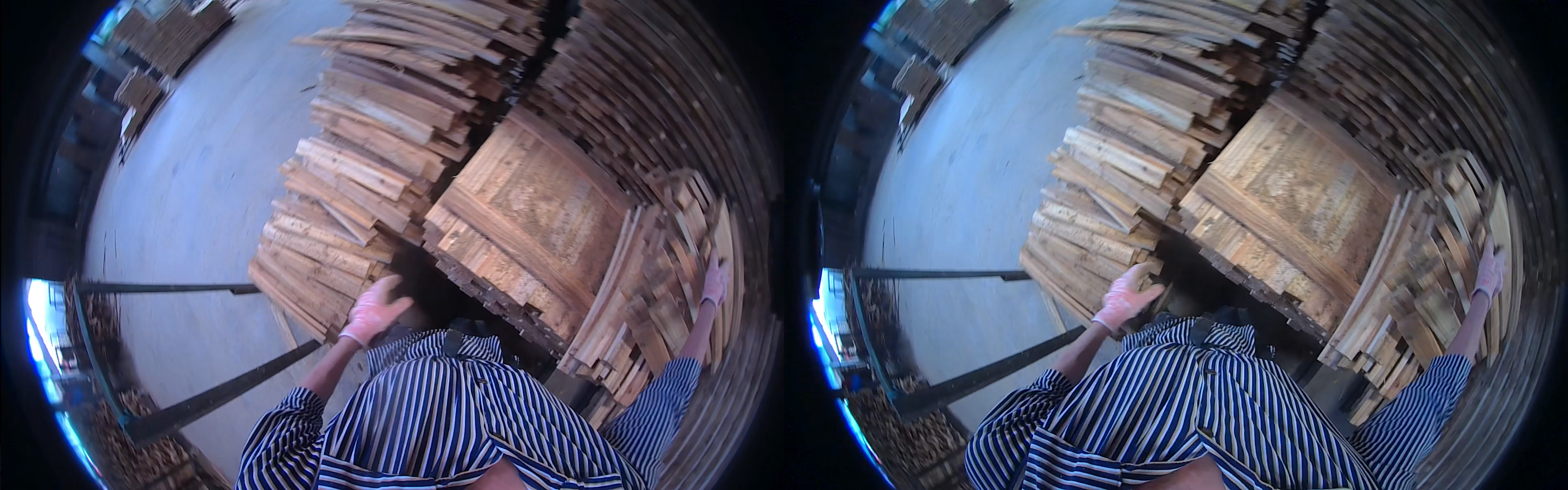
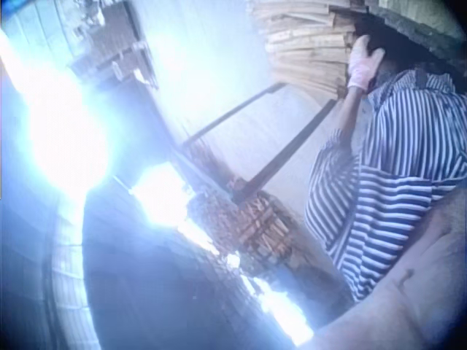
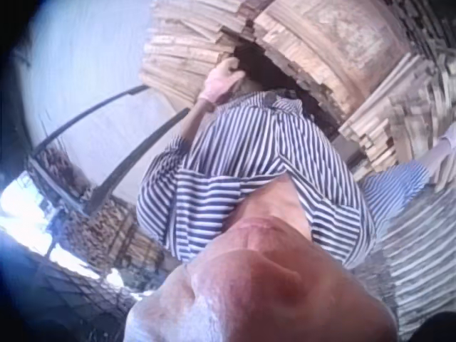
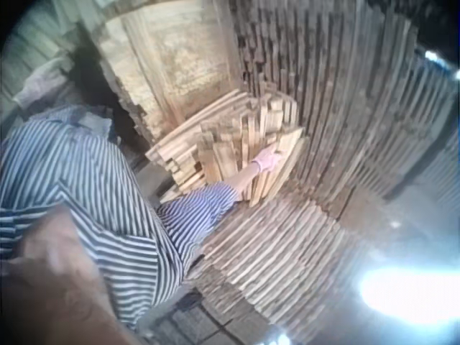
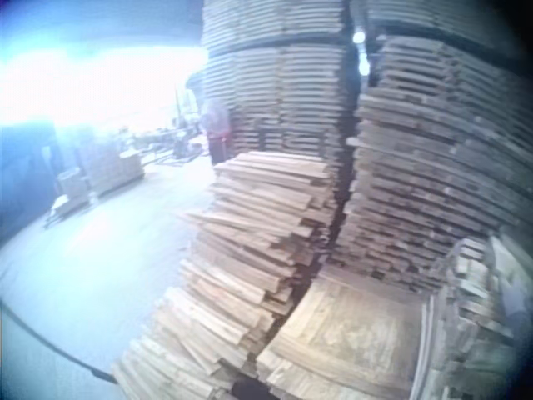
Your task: The person repeatedly picks up wooden planks from a large pile and places them onto a stack on a pallet. The task involves lifting, turning, and aligning the planks by hand in a warehouse setting.
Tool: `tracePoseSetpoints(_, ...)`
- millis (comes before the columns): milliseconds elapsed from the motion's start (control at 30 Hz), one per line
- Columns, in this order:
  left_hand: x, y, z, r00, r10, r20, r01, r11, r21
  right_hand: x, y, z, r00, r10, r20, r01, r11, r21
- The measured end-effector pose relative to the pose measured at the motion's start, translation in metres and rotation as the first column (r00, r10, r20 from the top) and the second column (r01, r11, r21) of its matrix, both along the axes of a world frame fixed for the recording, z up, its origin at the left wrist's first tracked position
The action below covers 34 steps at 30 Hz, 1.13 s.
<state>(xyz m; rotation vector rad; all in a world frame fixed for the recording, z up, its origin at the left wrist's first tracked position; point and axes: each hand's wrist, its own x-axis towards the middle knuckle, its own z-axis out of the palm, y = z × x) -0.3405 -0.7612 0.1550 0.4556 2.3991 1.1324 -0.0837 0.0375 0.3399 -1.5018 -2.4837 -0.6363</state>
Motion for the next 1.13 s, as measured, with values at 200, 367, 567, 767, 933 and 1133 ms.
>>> tracePoseSetpoints(200,0.032,-0.181,-0.077,0.898,0.392,0.202,-0.251,0.831,-0.497,-0.188,-0.384,-0.004,0.454,0.455,-0.766,-0.658,0.751,0.055)
tracePoseSetpoints(367,0.009,-0.193,-0.087,0.831,0.339,0.441,-0.268,0.939,-0.216,-0.261,-0.603,-0.129,0.559,0.313,-0.768,-0.828,0.173,-0.533)
tracePoseSetpoints(567,-0.103,-0.168,-0.133,0.800,0.352,0.485,-0.254,0.932,-0.257,-0.382,-0.696,-0.262,0.698,0.483,-0.529,-0.676,0.201,-0.709)
tracePoseSetpoints(767,-0.212,-0.150,-0.238,0.676,0.500,0.542,-0.631,0.773,0.074,-0.551,-0.716,-0.328,0.594,0.758,-0.269,-0.688,0.305,-0.658)
tracePoseSetpoints(933,-0.294,-0.108,-0.275,0.552,0.602,0.576,-0.795,0.588,0.148,-0.642,-0.711,-0.382,0.496,0.843,-0.209,-0.786,0.333,-0.521)
tracePoseSetpoints(1133,-0.325,-0.105,-0.328,0.427,0.553,0.716,-0.850,0.515,0.109,-0.680,-0.717,-0.361,0.811,0.585,0.030,-0.232,0.367,-0.901)
